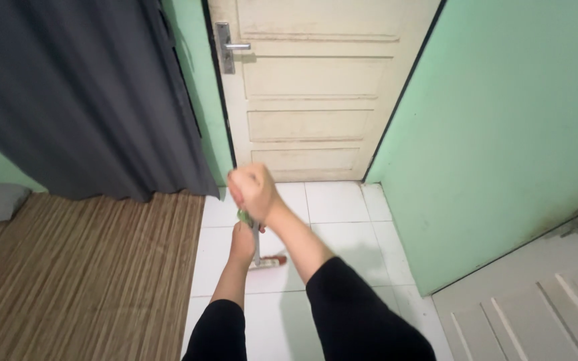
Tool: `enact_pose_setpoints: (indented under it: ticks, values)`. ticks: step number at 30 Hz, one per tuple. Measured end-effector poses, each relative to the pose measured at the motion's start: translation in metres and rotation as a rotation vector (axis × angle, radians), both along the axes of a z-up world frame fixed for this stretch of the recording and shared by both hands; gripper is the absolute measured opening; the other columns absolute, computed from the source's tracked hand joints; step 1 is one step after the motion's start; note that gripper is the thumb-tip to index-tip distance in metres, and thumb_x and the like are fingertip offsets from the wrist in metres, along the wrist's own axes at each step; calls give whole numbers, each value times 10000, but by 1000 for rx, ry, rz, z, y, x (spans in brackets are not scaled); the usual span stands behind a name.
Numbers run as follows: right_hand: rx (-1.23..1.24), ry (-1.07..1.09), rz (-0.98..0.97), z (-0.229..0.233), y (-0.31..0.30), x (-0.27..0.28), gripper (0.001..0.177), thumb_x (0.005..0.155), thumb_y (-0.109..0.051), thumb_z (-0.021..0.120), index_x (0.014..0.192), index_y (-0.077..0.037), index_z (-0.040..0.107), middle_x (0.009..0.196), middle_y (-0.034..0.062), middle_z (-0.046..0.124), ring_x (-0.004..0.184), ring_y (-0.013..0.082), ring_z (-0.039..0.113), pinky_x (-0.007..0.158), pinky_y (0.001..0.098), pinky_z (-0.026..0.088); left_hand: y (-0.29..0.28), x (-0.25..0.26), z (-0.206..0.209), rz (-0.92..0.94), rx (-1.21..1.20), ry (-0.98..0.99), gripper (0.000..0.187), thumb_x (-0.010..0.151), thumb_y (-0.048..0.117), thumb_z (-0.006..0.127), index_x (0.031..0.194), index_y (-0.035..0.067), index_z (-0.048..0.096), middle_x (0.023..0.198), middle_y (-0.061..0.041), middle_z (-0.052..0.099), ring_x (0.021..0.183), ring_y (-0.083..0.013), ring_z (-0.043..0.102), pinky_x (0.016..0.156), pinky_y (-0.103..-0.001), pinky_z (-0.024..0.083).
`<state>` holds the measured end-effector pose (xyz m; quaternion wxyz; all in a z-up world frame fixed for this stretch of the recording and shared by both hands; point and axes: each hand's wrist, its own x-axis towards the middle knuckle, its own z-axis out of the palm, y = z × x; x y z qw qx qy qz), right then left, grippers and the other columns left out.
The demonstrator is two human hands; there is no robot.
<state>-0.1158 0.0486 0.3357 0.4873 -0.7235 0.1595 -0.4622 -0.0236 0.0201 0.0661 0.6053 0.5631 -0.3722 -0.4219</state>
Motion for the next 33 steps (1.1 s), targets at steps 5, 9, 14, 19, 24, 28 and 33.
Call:
enact_pose_setpoints:
  ticks: [5,9,14,19,24,28,33]
  values:
    - [399,-10,87,37,7,-3,454,921,-254,480,511,-67,424,451,41,419,371,125,375,375,288,302,37,-23,48,-60,-82,147,659,1063,433,209,680,9,536,575,-77,513,566,-188,498,608,-345,467]
    - [428,-28,101,42,22,0,451,921,-240,482,509,-74,403,437,40,404,352,129,366,363,292,308,60,-27,55,-46,-80,147,676,1054,438,209,628,12,514,552,-67,499,534,-172,487,567,-331,447]
    - [238,-84,-31,52,49,20,414,916,-164,497,525,-55,414,472,20,424,401,109,399,392,287,313,68,-14,77,8,-162,128,631,1043,412,229,638,18,509,546,-78,509,517,-172,488,537,-333,425]
    - [-68,-62,-128,31,45,54,343,912,-143,501,597,-11,484,529,24,449,513,81,425,465,293,316,2,48,-22,118,-317,-25,425,1035,280,347,829,-12,577,761,-125,622,723,-249,590,678,-390,485]
    - [-188,-20,-137,-11,34,101,272,886,-138,530,669,23,498,567,64,438,577,96,433,525,314,339,7,110,26,73,30,-514,289,844,182,689,1046,-25,687,1001,-203,714,1016,-298,678,843,-436,518]
    - [-181,53,-87,-55,23,135,226,817,-128,515,654,27,512,573,103,496,553,121,474,536,312,378,2,155,11,-5,-282,-393,332,835,164,739,1097,-20,654,1090,-195,696,1050,-241,669,897,-395,534]
    - [-152,141,4,-72,13,166,201,779,-132,513,672,37,528,599,128,533,564,142,504,559,322,411,2,193,-4,-139,-82,-459,275,850,201,774,1070,41,735,1106,-112,761,1063,-175,701,926,-350,553]
